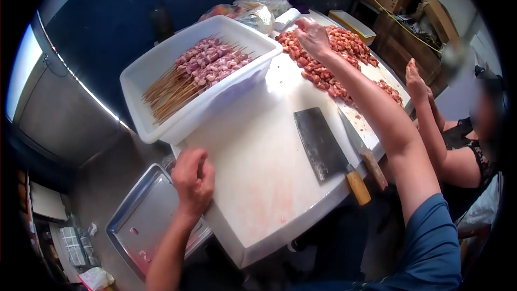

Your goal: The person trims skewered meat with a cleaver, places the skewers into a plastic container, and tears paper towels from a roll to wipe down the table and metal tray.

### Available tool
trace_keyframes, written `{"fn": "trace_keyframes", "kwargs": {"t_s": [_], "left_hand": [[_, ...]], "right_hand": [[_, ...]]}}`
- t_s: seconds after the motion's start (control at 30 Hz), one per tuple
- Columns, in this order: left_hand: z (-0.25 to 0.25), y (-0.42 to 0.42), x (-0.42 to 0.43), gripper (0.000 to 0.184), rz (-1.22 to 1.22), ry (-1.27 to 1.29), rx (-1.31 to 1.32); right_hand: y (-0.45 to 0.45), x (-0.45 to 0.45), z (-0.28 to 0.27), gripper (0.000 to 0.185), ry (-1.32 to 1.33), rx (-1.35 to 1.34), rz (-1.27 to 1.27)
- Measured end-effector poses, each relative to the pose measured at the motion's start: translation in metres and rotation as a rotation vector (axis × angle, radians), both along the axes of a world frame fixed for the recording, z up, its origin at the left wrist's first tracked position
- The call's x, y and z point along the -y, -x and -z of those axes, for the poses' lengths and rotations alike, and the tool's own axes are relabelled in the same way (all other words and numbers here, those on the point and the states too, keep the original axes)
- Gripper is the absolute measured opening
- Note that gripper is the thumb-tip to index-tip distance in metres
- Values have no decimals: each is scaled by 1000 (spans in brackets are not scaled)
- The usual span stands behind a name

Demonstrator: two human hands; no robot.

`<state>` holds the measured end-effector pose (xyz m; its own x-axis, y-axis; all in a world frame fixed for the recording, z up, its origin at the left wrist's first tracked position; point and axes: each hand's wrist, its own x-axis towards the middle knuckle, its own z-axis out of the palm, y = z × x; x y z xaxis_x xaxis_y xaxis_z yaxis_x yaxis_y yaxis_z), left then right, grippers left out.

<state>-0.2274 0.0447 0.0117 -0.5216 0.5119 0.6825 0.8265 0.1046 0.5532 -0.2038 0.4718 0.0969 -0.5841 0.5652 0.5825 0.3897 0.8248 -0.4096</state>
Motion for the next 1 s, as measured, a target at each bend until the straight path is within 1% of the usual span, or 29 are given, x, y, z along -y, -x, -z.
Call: {"fn": "trace_keyframes", "kwargs": {"t_s": [0.03,0.13,0.17,0.23,0.27,0.3,0.37,0.43,0.5,0.53,0.57,0.63,0.7,0.77,0.8,0.87,0.9,0.93,1.0], "left_hand": [[-1,0,0,20,-2,-2,5],[-2,0,1,21,-12,42,35],[-2,0,1,21,-12,42,40],[-2,1,1,21,-5,47,34],[-3,1,1,22,-3,65,33],[-3,1,1,22,-10,72,39],[-3,2,1,25,-13,92,48],[-2,3,3,27,-13,121,64],[0,5,3,29,-2,138,42],[0,6,3,29,-9,143,47],[-1,6,2,31,10,140,45],[-1,7,0,32,25,139,49],[0,7,0,34,37,121,48],[2,8,1,33,27,133,38],[2,8,0,33,19,143,26],[-1,6,-3,30,24,148,47],[-3,5,-3,27,25,153,65],[-3,5,-3,27,29,150,64],[-6,3,-3,25,-9,167,26]], "right_hand": [[10,-5,-2,29,-2,5,-2],[36,-22,-7,31,-66,161,21],[47,-34,-4,31,-65,165,20],[69,-50,0,34,-174,240,78],[77,-52,-7,41,-112,405,132],[87,-60,-4,43,-103,438,137],[105,-77,3,46,-166,513,124],[120,-85,10,47,-146,525,115],[128,-88,10,37,-101,641,33],[136,-94,21,37,-222,608,70],[141,-103,28,39,-177,604,94],[156,-127,36,42,-135,750,64],[162,-139,44,46,-58,682,39],[160,-141,47,41,-56,602,72],[159,-142,47,41,-55,603,74],[156,-147,46,34,-180,602,106],[152,-148,45,34,-181,603,110],[147,-149,41,30,-143,577,144],[130,-148,22,26,-94,462,179]]}}
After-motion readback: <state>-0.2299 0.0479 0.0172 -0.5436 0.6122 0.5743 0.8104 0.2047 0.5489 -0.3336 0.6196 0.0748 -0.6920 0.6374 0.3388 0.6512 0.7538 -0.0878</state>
